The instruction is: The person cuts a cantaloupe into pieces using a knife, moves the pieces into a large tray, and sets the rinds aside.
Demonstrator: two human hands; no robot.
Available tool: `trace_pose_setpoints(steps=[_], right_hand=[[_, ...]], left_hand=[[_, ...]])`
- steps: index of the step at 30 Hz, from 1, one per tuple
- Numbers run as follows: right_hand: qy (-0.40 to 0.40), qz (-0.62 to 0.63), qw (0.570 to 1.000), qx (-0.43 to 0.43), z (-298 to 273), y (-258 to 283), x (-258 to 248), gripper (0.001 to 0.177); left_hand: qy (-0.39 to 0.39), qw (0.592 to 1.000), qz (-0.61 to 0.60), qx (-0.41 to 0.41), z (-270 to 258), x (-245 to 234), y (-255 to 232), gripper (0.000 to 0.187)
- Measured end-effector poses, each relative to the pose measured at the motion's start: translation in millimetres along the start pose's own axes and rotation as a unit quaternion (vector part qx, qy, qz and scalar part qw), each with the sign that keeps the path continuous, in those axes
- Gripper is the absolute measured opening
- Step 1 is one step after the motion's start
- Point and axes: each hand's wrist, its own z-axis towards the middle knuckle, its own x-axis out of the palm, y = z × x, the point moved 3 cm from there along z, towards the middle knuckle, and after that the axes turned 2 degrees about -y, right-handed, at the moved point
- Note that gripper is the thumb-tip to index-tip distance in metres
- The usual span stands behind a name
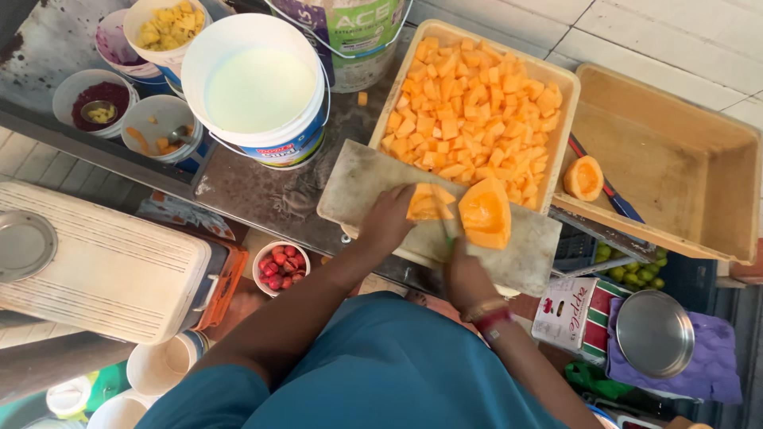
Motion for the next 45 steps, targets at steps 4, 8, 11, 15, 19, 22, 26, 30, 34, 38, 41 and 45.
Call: trace_pose_setpoints(steps=[4, 8, 11, 15, 19, 22, 26, 30, 34, 38, 41, 45], right_hand=[[0.053, -0.071, 0.996, 0.005, 17.8, -9.7, 20.7, 0.028], [0.001, -0.052, 0.999, -0.002, 19.9, -11.5, 23.5, 0.028], [0.083, -0.060, 0.995, -0.012, 16.5, -3.3, 33.7, 0.021], [0.092, -0.085, 0.992, -0.010, 16.7, 5.9, 39.2, 0.034], [0.090, -0.058, 0.994, -0.028, 12.0, 8.4, 36.0, 0.026], [0.089, 0.009, 0.990, -0.110, 11.6, 10.7, 15.5, 0.027], [0.033, 0.144, 0.989, 0.030, -19.9, -6.2, -22.4, 0.024], [-0.012, 0.215, 0.974, 0.075, -62.1, -17.2, -45.7, 0.023], [-0.084, 0.219, 0.968, 0.085, -80.3, -29.0, -66.3, 0.023], [-0.102, 0.222, 0.954, 0.173, -87.7, -46.4, -72.8, 0.025], [-0.102, 0.251, 0.943, 0.193, -90.2, -59.8, -75.5, 0.028], [-0.123, 0.322, 0.922, 0.178, -93.9, -77.4, -77.9, 0.021]], left_hand=[[-0.005, 1.000, -0.024, -0.017, -3.0, 4.1, 7.0, 0.069], [-0.016, 0.996, -0.074, -0.051, -14.3, -1.3, 9.6, 0.057], [-0.032, 0.994, -0.082, -0.057, -18.0, -8.1, 9.8, 0.050], [-0.060, 0.992, -0.098, -0.047, -17.1, -12.3, 13.5, 0.046], [-0.060, 0.991, -0.098, -0.066, -20.2, -8.3, 21.4, 0.045], [-0.066, 0.996, -0.044, -0.028, -17.2, -11.3, 24.8, 0.049], [-0.063, 0.996, -0.004, 0.057, -7.4, 0.1, 7.9, 0.066], [-0.036, 0.989, 0.102, 0.097, 14.9, 34.4, -13.7, 0.073], [-0.072, 0.978, 0.166, 0.102, 67.5, 73.9, -17.4, 0.070], [-0.081, 0.975, 0.160, 0.130, 139.7, 104.9, -18.8, 0.071], [0.023, 0.977, 0.163, 0.135, 198.6, 109.5, -29.6, 0.064], [0.164, 0.959, 0.168, 0.158, 221.6, 100.1, -58.8, 0.073]])
